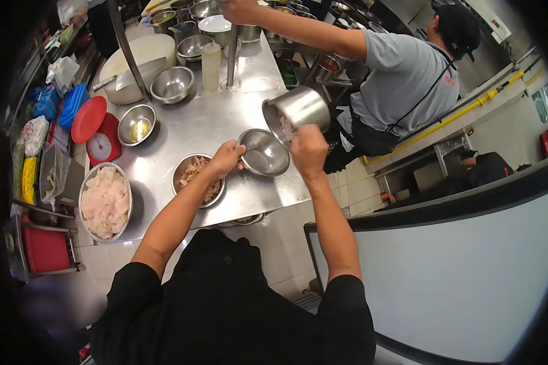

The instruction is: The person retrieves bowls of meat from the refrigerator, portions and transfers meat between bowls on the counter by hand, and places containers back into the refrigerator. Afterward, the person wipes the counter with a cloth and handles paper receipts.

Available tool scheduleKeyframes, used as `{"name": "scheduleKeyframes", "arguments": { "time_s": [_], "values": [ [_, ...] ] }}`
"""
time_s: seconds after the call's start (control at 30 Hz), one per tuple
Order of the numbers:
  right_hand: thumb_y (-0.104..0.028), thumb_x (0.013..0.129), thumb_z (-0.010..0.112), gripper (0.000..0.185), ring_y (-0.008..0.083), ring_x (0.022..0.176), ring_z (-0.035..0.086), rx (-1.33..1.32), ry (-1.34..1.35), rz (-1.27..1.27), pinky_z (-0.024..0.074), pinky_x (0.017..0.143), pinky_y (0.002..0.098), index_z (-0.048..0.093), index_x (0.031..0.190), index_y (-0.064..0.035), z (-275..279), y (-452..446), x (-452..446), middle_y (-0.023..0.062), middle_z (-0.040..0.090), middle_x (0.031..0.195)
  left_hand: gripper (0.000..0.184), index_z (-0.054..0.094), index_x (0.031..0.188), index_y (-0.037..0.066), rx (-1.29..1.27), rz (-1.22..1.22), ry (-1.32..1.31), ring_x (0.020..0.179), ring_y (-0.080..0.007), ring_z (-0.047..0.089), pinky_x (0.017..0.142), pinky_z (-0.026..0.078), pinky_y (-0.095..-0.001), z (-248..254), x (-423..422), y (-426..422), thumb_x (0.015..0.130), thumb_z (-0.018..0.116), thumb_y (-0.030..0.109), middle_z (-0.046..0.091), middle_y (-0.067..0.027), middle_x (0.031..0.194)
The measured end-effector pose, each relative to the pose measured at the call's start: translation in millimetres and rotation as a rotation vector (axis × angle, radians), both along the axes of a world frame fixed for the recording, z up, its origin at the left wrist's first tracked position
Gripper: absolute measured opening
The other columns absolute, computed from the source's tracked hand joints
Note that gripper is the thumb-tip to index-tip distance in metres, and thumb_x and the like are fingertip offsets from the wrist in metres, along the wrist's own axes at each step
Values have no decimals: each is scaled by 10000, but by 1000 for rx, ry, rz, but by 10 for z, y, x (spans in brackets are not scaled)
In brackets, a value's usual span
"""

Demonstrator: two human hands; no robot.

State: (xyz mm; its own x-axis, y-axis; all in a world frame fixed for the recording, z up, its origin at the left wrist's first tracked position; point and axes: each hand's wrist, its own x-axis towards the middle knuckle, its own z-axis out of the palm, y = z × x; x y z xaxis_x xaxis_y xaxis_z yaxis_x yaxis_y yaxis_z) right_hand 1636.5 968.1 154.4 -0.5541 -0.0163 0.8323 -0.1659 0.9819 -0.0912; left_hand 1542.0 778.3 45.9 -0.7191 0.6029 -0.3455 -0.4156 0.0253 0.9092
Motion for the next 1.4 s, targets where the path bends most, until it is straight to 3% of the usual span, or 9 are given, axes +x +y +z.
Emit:
{"name": "scheduleKeyframes", "arguments": {
  "time_s": [0.1,0.33,0.5,0.53,0.87,0.97,1.03,1.13,1.4],
  "values": [
    [-97,664,612,138,197,580,484,362,-155,135,416,487,331,478,689,-115,-538,-146,18,40,398,629,177,472,949,-35,101,-39,15,560,-165,585,488,492,-257,-33,-97,-4,926,457,140,580,-121,780],
    [-108,662,593,122,178,584,478,403,-174,215,407,467,305,475,691,-118,-605,-386,1,26,394,637,173,486,993,-16,13,94,-62,563,-133,569,499,488,-237,-150,-60,-79,953,421,139,598,-77,776],
    [-104,657,592,126,179,577,471,381,-136,136,408,466,303,469,683,-115,-651,-338,-174,27,386,632,166,452,1003,-34,-201,218,129,535,-146,570,466,492,-268,-219,-75,-19,929,416,111,590,-110,780],
    [-102,653,596,135,181,576,470,364,-112,111,408,467,303,464,678,-116,-635,-317,-220,28,386,632,247,406,1060,-92,-190,253,140,535,-206,622,477,516,-312,-208,-83,-17,878,446,70,613,-185,824],
    [-79,634,609,185,181,555,455,314,8,0,394,449,305,428,634,-119,-545,-211,-352,33,366,615,346,380,1156,-92,-456,87,322,489,-254,628,523,519,-375,86,6,-170,843,396,55,632,-240,838],
    [-73,629,607,188,179,551,452,327,24,11,388,443,305,424,630,-119,-531,-142,-369,33,362,613,403,380,1195,-106,-420,13,439,640,-333,658,642,527,-415,-6,-26,-175,821,408,43,618,-290,904],
    [-72,627,606,188,178,549,451,336,38,16,385,441,305,424,631,-119,-509,-97,-393,33,360,611,484,355,1262,-98,-610,155,940,899,-432,603,827,485,-444,-304,-74,-132,798,425,21,599,-296,952],
    [-76,630,601,182,177,547,450,329,50,19,382,439,304,425,632,-118,-496,-82,-413,33,360,610,449,405,1207,-86,-521,189,898,1022,-449,536,910,432,-450,-236,-27,-157,773,460,15,573,-313,1000],
    [9,626,566,178,235,538,449,262,96,57,386,457,355,412,638,-81,-354,5,-500,71,360,603,335,466,1059,-81,-530,33,733,990,-464,538,883,430,-471,-11,-72,-246,738,501,9,568,-325,995]
  ]
}}
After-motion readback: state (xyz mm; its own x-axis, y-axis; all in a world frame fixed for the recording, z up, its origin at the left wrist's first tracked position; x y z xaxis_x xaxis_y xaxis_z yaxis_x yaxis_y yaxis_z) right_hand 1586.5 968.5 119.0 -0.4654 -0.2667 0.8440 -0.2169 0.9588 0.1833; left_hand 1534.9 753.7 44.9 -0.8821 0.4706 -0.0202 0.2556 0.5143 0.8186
